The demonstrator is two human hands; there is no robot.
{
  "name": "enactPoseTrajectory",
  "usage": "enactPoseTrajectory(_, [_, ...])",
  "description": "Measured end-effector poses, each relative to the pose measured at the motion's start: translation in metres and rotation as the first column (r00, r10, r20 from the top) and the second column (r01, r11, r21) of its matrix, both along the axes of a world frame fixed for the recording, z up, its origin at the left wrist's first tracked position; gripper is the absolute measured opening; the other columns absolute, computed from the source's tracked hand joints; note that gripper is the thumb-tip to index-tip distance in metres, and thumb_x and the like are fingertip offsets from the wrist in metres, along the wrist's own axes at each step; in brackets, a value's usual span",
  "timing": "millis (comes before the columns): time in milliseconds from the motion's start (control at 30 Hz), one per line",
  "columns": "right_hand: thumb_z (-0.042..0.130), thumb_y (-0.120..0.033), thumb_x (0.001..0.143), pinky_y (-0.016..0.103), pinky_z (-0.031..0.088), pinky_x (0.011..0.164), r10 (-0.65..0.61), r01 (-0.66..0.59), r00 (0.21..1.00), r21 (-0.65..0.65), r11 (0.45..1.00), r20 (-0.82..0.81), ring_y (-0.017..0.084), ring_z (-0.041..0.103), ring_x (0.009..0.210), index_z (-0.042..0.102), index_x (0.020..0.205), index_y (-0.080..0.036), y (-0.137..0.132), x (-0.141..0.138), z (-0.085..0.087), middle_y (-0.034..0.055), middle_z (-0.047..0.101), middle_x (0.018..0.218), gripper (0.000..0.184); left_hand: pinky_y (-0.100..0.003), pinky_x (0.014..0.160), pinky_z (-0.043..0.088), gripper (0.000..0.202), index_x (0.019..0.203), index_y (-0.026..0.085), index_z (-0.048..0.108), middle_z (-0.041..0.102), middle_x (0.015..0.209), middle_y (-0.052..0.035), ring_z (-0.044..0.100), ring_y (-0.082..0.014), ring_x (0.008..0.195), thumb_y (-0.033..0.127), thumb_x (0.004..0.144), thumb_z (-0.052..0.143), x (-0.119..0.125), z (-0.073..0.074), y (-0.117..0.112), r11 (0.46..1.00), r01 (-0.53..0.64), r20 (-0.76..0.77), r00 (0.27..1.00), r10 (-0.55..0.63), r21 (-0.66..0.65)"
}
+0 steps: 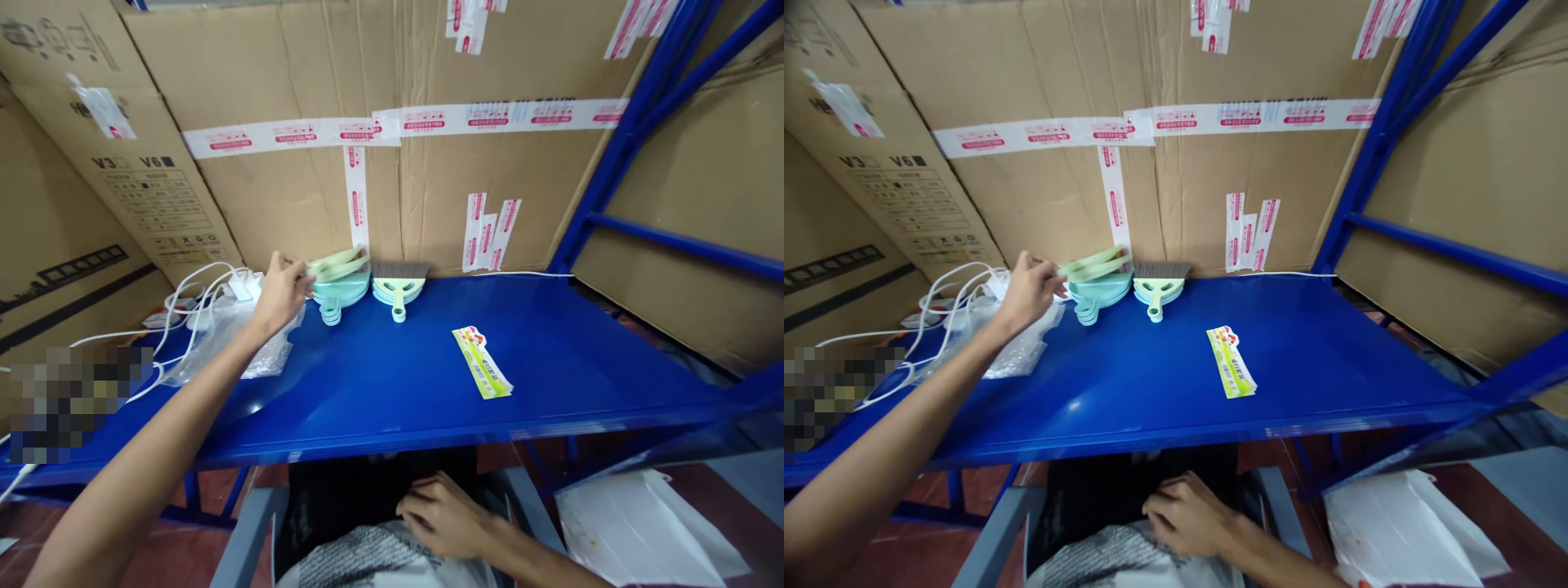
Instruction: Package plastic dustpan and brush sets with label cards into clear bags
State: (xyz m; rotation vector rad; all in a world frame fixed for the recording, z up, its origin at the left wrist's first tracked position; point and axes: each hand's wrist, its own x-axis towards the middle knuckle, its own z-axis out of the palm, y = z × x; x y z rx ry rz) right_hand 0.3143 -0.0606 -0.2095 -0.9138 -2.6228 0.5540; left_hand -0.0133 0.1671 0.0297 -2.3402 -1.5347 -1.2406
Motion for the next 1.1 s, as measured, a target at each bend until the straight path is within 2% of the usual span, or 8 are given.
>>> enactPoseTrajectory(133, [0.053,-0.01,0.092,0.03,0.044,0.054,0.14,0.072,0.916,0.497,0.865,-0.376,0.016,0.058,0.052,0.071,0.111,-0.016,-0.008,-0.001,0.062,0.0003,0.066,0.064,0.027,-0.039,0.084,0.06,0.012,0.086,0.016,0.063,0.056,0.114,-0.0128,0.062,-0.0218,0.095,0.019,0.098,0.062,0.004,0.017,-0.057,0.95,-0.007,-0.036,0.999,0.02,0.311])
enactPoseTrajectory(200, [0.054,-0.001,0.089,0.029,0.046,0.054,0.126,0.217,0.822,0.51,0.832,-0.556,0.015,0.062,0.059,0.067,0.117,-0.017,-0.002,-0.003,0.101,0.0021,0.069,0.075,0.035,-0.038,0.087,0.06,0.012,0.086,0.018,0.063,0.056,0.113,-0.0118,0.062,-0.0255,0.105,0.019,0.098,0.065,0.016,0.009,-0.106,0.908,0.041,-0.093,0.996,-0.003,0.416])
enactPoseTrajectory(300, [0.059,0.001,0.093,0.028,0.059,0.065,-0.063,0.461,0.744,0.442,0.769,-0.666,0.018,0.073,0.089,0.059,0.136,-0.021,0.017,-0.012,0.146,0.0128,0.07,0.119,0.048,-0.028,0.077,0.058,0.016,0.089,0.019,0.058,0.055,0.104,-0.0072,0.063,-0.0179,0.091,0.006,0.095,0.066,0.043,-0.026,-0.183,0.888,0.078,-0.085,0.995,-0.044,0.454])
enactPoseTrajectory(433, [0.067,-0.01,0.098,0.029,0.062,0.064,-0.176,0.531,0.809,0.572,0.625,-0.56,0.02,0.073,0.093,0.055,0.136,-0.022,0.042,-0.023,0.16,0.0193,0.058,0.137,0.042,-0.023,0.071,0.056,0.026,0.105,0.017,0.062,0.055,0.105,-0.0079,0.063,-0.0146,0.086,-0.006,0.095,0.057,0.071,-0.086,-0.243,0.938,0.157,0.023,0.985,-0.172,0.311])
enactPoseTrajectory(567, [0.067,-0.014,0.1,0.031,0.06,0.062,-0.235,0.471,0.88,0.684,0.557,-0.414,0.022,0.075,0.087,0.057,0.124,-0.016,0.052,-0.018,0.148,0.0173,0.068,0.123,0.026,-0.022,0.069,0.055,0.024,0.106,0.017,0.06,0.052,0.103,-0.0074,0.062,-0.012,0.078,-0.004,0.099,0.051,0.079,-0.108,-0.249,0.946,0.291,0.061,0.951,-0.302,0.139])
enactPoseTrajectory(700, [0.063,-0.015,0.104,0.033,0.059,0.07,-0.229,0.368,0.93,0.719,0.59,-0.288,0.022,0.075,0.084,0.061,0.116,-0.015,0.053,-0.004,0.149,0.015,0.07,0.114,0.012,-0.023,0.073,0.056,0.021,0.108,0.018,0.06,0.052,0.105,-0.008,0.064,-0.0134,0.083,-0.001,0.102,0.051,0.074,-0.103,-0.242,0.938,0.341,0.117,0.931,-0.347,0.065])
enactPoseTrajectory(867, [0.055,-0.015,0.107,0.029,0.054,0.065,-0.213,0.287,0.958,0.62,0.73,-0.193,0.017,0.069,0.074,0.065,0.113,-0.017,0.049,0.005,0.163,0.0096,0.065,0.104,0.011,-0.023,0.078,0.058,0.027,0.114,0.018,0.066,0.054,0.115,-0.0093,0.068,-0.0143,0.094,-0.002,0.101,0.054,0.062,-0.093,-0.24,0.931,0.352,0.16,0.918,-0.363,0.092])
enactPoseTrajectory(1100, [0.057,-0.01,0.104,0.028,0.051,0.066,-0.316,0.259,0.947,0.442,0.859,0.059,0.016,0.066,0.075,0.063,0.095,-0.019,0.058,0.019,0.174,0.0075,0.062,0.104,0.014,-0.023,0.079,0.062,0.03,0.114,0.02,0.071,0.059,0.115,-0.0088,0.071,-0.0164,0.099,-0.002,0.097,0.06,0.028,-0.085,-0.249,0.955,0.188,0.122,0.968,-0.22,0.229])
